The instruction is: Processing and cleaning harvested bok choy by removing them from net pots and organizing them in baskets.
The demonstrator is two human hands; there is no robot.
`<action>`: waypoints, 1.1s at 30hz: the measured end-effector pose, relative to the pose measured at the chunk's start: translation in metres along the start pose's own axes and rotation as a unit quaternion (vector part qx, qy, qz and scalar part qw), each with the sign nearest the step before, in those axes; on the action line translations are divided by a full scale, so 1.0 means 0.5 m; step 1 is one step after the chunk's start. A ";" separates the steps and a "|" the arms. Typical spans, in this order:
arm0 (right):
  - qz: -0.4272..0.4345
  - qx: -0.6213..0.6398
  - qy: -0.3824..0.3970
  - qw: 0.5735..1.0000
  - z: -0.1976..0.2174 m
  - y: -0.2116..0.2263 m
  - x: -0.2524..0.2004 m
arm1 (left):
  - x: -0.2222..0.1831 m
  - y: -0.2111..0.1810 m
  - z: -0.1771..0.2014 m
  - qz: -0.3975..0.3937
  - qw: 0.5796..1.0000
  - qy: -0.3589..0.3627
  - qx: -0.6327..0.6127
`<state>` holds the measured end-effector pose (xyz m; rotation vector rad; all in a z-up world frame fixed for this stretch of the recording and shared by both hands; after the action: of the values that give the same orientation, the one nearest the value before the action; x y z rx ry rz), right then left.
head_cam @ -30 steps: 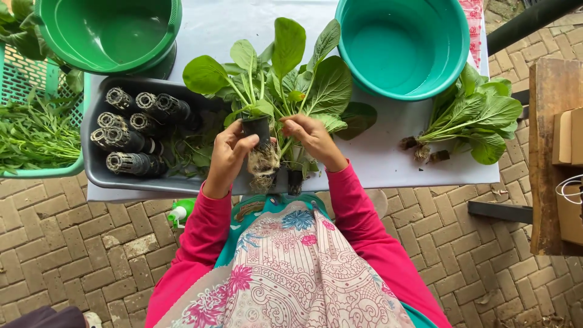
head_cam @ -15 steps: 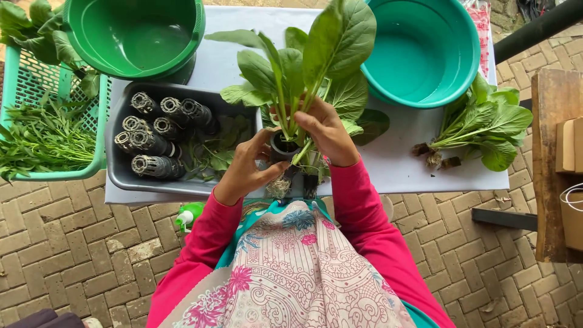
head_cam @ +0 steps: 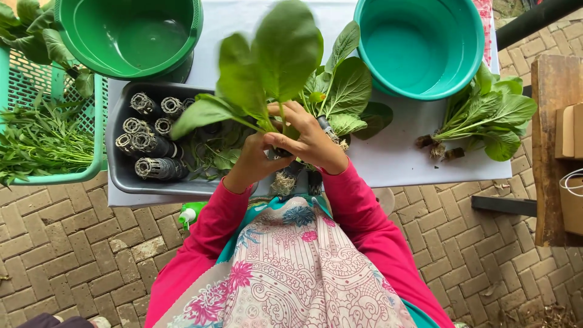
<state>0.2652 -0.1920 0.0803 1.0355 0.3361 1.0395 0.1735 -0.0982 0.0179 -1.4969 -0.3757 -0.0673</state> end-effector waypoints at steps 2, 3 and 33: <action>0.075 -0.009 -0.003 0.997 0.000 0.018 -0.001 | -0.003 -0.011 0.011 -0.027 0.999 -0.003 0.023; 0.036 0.065 -0.013 0.997 0.004 0.003 -0.001 | -0.006 -0.002 0.021 0.003 0.999 -0.010 0.051; -0.132 0.400 -0.016 0.907 -0.314 -0.194 0.051 | -0.160 -0.153 0.292 -0.043 0.966 -0.251 0.045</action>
<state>0.2266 -0.0964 -0.0748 1.6776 0.8980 0.6256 0.0477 0.0233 0.0725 -1.3958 -0.8420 0.2632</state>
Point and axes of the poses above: each hand's wrist, its own x-axis towards the middle knuckle, its own z-axis out of the back of the hand, y = z × x, the point moved 7 cm from there along x, towards the middle knuckle, and after that the axes turned 4 degrees about -x, right-handed, at the moved point
